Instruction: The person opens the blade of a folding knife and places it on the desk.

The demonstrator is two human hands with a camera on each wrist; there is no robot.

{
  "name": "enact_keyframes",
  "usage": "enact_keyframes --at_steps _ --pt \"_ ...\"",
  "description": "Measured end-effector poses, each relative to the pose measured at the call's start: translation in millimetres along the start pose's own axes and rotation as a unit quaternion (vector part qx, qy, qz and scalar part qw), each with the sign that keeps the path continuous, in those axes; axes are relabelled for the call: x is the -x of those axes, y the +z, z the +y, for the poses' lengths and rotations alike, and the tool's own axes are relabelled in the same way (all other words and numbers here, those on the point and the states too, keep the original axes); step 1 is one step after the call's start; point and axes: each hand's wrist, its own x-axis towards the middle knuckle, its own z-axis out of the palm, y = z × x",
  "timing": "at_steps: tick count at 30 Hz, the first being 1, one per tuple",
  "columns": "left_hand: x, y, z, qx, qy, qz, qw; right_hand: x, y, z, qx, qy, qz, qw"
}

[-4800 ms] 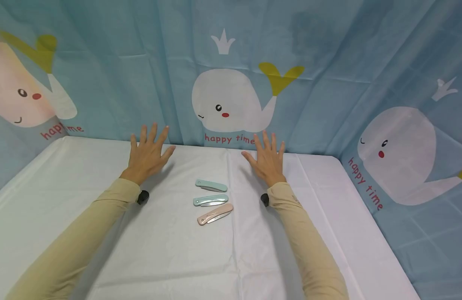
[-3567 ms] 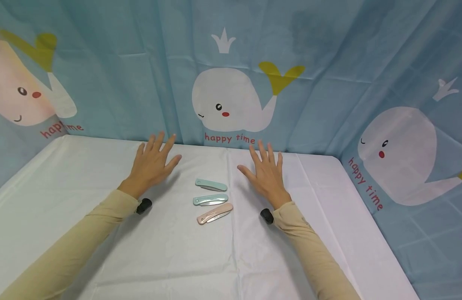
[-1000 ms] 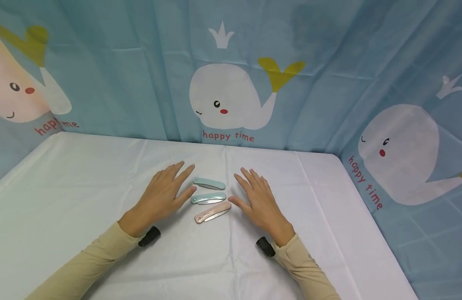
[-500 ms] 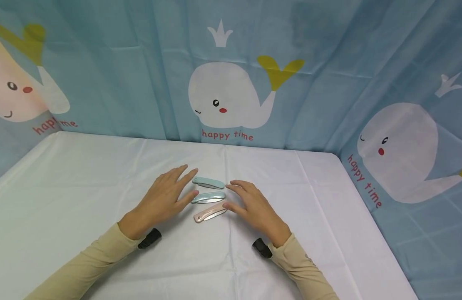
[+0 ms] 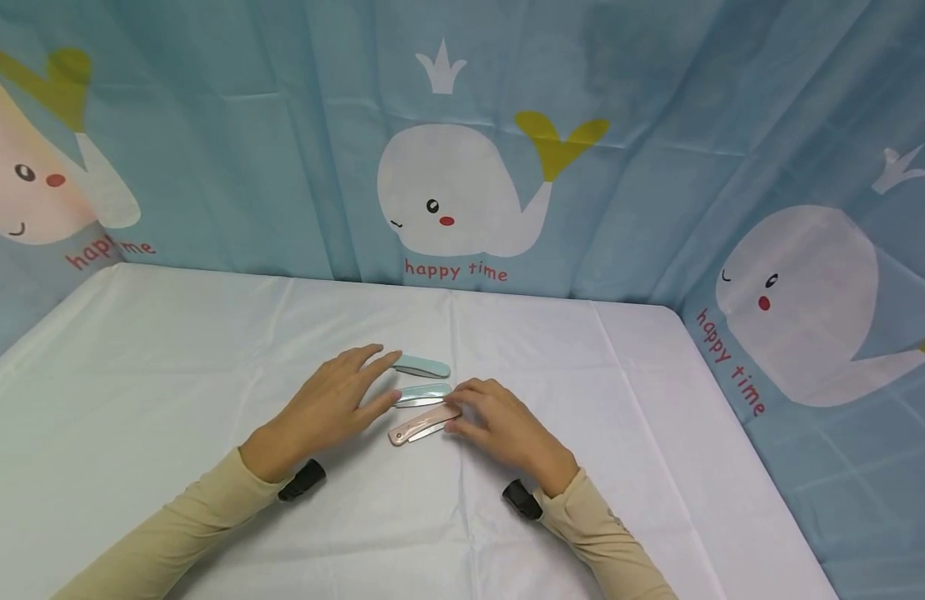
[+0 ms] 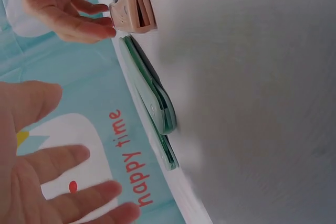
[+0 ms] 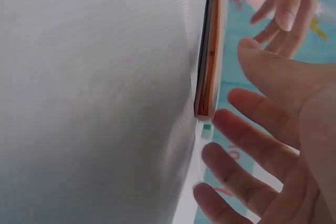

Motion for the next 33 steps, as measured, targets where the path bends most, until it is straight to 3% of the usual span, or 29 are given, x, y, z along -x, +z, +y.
enact_keyframes --at_steps 4,10,16,23,33 --pt "0.6 -1.5 -1.0 0.016 0.021 -0.016 0.9995 0.6 0.7 -0.4 -0.001 0.001 -0.011 1.0" --pt "0.8 -3.3 -3.7 0.068 0.041 -0.068 0.9946 0.2 0.8 -1.1 0.006 -0.002 -0.016 1.0" --pt "0.6 -4.6 -2.5 0.089 0.039 -0.109 0.9892 -0.5 0.3 -1.2 0.016 -0.006 -0.03 0.999" --pt "-0.2 -3.8 -1.7 0.09 0.036 -0.129 0.9869 0.3 0.4 -1.9 0.021 -0.014 -0.033 0.999" --pt "-1.1 -0.5 -0.7 0.135 0.037 -0.185 0.9727 0.3 1.1 -1.4 0.002 -0.026 -0.015 1.0"
